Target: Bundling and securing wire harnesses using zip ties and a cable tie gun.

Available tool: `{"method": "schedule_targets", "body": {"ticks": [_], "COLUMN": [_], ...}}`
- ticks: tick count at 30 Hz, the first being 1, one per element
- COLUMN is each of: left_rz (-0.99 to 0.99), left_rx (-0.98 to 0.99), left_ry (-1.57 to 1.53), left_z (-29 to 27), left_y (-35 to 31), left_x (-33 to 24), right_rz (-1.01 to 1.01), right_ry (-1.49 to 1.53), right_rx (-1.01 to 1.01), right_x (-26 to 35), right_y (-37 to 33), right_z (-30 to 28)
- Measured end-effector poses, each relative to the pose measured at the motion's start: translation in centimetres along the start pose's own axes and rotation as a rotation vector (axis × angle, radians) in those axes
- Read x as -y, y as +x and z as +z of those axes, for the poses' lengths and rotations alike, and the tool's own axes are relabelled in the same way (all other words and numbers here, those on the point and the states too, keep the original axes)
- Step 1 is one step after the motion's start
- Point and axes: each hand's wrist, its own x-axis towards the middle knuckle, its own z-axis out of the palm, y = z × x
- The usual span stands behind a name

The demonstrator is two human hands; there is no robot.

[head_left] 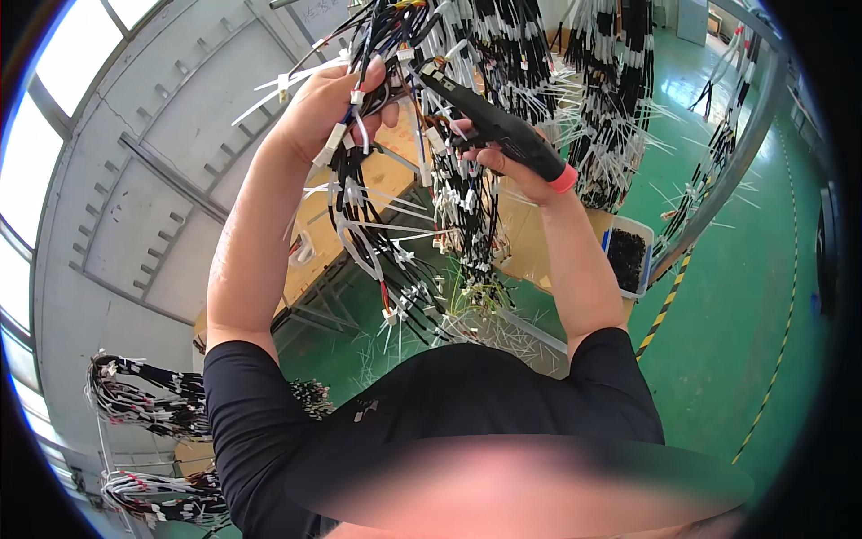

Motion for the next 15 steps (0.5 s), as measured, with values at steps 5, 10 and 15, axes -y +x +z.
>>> {"method": "schedule_targets", "body": {"ticks": [5,10,15], "left_rz": [-0.022,-0.063,-0.063], "left_rx": [-0.025,-0.105,-0.100], "left_ry": [0.030,0.094,0.165], "left_z": [0.3,0.9,1.3], "left_y": [-0.2,-0.5,-0.9], "left_x": [-0.9,-1.5,-2.4], "right_rz": [0.069,-0.102,-0.061], "right_ry": [0.127,-0.269,-0.406], "right_rx": [0.011,0.006,0.014], "right_x": [1.0,1.0,0.9], "right_y": [0.8,1.1,1.1], "right_z": [-0.5,-0.8,-0.6]}}
